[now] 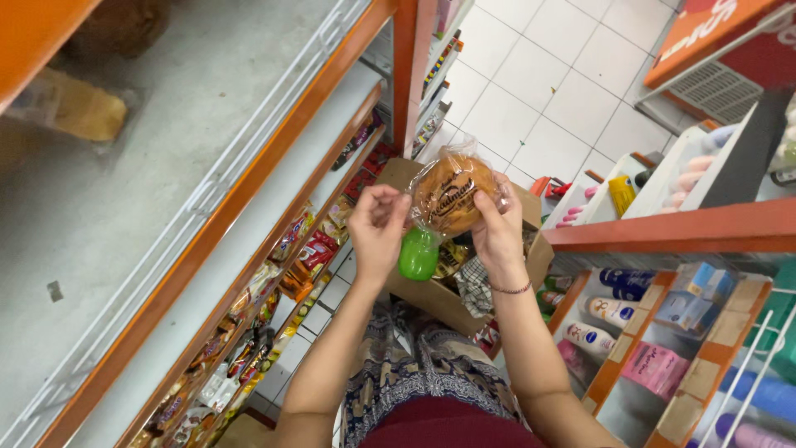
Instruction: The person takes various packaged bread items from a box, scans each one with a handheld scanner, and places them onto a grocery shelf.
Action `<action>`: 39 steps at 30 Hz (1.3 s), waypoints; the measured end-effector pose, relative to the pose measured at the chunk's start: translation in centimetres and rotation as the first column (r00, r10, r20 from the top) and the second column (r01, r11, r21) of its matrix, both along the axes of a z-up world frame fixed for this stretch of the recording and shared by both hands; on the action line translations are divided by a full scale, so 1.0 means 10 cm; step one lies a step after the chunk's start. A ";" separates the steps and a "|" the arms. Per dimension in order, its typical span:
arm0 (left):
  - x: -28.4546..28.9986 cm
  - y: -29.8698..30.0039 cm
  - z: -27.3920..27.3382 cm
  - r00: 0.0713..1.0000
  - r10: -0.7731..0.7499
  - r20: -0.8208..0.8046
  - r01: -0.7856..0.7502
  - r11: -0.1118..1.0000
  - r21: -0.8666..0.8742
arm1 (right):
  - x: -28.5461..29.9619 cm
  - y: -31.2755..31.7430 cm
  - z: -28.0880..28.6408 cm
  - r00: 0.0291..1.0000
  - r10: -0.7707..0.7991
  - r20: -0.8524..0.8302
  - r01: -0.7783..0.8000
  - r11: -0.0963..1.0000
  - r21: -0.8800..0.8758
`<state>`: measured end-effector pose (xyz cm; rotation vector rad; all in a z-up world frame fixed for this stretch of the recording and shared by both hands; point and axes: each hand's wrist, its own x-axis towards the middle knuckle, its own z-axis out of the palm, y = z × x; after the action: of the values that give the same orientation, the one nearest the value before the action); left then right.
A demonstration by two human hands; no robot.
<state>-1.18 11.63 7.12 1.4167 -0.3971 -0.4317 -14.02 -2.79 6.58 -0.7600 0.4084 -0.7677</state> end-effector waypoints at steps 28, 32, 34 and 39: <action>-0.02 2.46 1.85 0.908 0.355 0.224 -0.316 0.929 -0.193 | 1.36 1.73 1.25 0.653 0.742 0.152 -0.674 0.660 -0.332; -0.13 2.94 1.93 0.834 0.497 0.241 -0.426 0.856 -0.292 | 1.45 2.24 1.55 0.573 0.798 0.186 -0.721 0.599 -0.348; -0.15 3.17 1.99 0.792 0.551 0.262 -0.458 0.821 -0.342 | 1.52 2.49 1.74 0.544 0.824 0.158 -0.710 0.553 -0.437; -0.23 3.72 2.23 0.645 0.629 0.434 -0.560 0.775 -0.291 | 1.59 3.11 2.14 0.491 0.863 0.118 -0.665 0.459 -0.590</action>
<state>-3.52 48.86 29.44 1.4278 -0.3427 0.5341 1.92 28.33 27.96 -1.0977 -0.5659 -0.0753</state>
